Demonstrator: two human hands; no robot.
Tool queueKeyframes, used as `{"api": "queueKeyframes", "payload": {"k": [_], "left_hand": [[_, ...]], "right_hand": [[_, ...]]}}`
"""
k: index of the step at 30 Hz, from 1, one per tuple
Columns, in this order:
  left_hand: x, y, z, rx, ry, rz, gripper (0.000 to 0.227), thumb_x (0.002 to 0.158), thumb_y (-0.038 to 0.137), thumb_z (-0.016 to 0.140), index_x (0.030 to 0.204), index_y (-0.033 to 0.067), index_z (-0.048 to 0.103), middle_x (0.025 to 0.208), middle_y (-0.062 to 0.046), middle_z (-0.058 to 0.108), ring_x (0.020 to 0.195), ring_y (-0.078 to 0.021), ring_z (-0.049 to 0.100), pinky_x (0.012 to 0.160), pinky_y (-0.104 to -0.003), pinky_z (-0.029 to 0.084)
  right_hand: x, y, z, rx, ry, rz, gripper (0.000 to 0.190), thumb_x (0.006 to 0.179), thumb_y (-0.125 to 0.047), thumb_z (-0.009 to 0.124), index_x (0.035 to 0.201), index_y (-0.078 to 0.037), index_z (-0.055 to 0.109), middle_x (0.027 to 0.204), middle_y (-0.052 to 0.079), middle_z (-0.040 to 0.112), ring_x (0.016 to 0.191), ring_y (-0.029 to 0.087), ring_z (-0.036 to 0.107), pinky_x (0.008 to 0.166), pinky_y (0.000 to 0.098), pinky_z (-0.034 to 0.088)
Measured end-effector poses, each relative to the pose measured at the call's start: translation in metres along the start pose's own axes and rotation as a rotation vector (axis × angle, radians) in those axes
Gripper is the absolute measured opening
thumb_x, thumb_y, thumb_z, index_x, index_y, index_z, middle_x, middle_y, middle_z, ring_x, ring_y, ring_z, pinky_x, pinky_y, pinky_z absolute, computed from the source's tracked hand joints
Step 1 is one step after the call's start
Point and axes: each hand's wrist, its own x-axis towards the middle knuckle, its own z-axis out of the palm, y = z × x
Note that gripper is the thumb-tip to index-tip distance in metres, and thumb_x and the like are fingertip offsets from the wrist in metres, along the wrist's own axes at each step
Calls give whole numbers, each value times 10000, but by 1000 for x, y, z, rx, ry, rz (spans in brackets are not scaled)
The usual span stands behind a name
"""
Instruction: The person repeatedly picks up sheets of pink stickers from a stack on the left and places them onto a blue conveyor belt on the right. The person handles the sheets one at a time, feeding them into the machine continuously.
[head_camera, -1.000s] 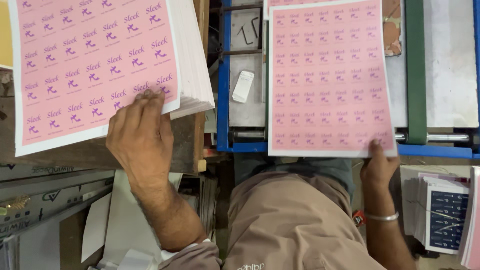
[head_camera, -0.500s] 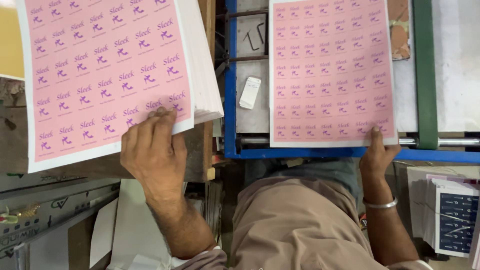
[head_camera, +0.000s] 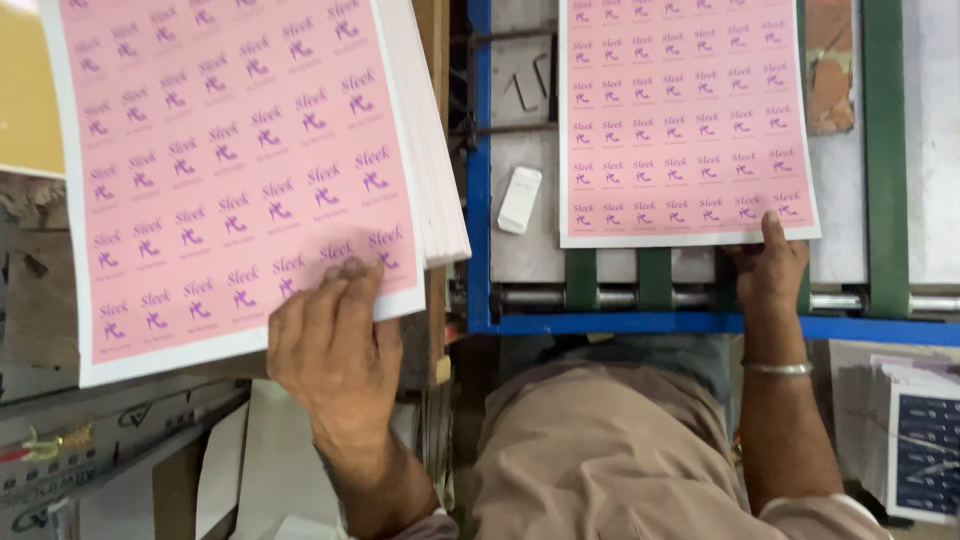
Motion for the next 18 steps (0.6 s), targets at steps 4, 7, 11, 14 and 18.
{"api": "queueKeyframes", "payload": {"k": [4,7,11,14,18], "left_hand": [[2,1,2,-19,-8,-5,311,883,164,794,1175,70,743,1151,-80,716,1090,-276,649,1030,-463,517],[3,6,4,-49,5,-21,335,891,220,812,1187,86,728,1174,-94,663,1163,-301,618,1171,-541,451],[4,9,3,-64,-23,-53,311,911,205,724,1181,51,706,1295,-200,626,1266,-383,590,1172,-528,433],[2,-2,-6,-47,-145,-12,350,978,238,654,1263,42,709,1322,-169,677,1285,-337,636,1184,-537,457],[12,-35,-19,-184,-210,67,347,1051,277,589,1291,56,707,1252,-163,734,1180,-332,711,1091,-505,542]], "right_hand": [[-6,-13,1,-85,-4,156,407,1136,-235,572,1363,89,478,1220,247,633,1055,335,725,872,424,638],[-18,-15,-3,-163,35,183,420,1109,-227,574,1371,78,453,1210,240,631,1050,323,706,891,413,635],[-41,-14,-8,-175,10,200,450,1105,-219,570,1419,81,452,1230,237,627,1066,310,699,896,399,625],[-49,-15,-3,-186,-26,219,439,1100,-210,572,1416,79,472,1234,237,635,1067,305,693,888,393,623],[-58,-28,18,-222,-93,266,423,1088,-206,563,1407,66,506,1238,223,645,1069,307,688,866,396,601]]}}
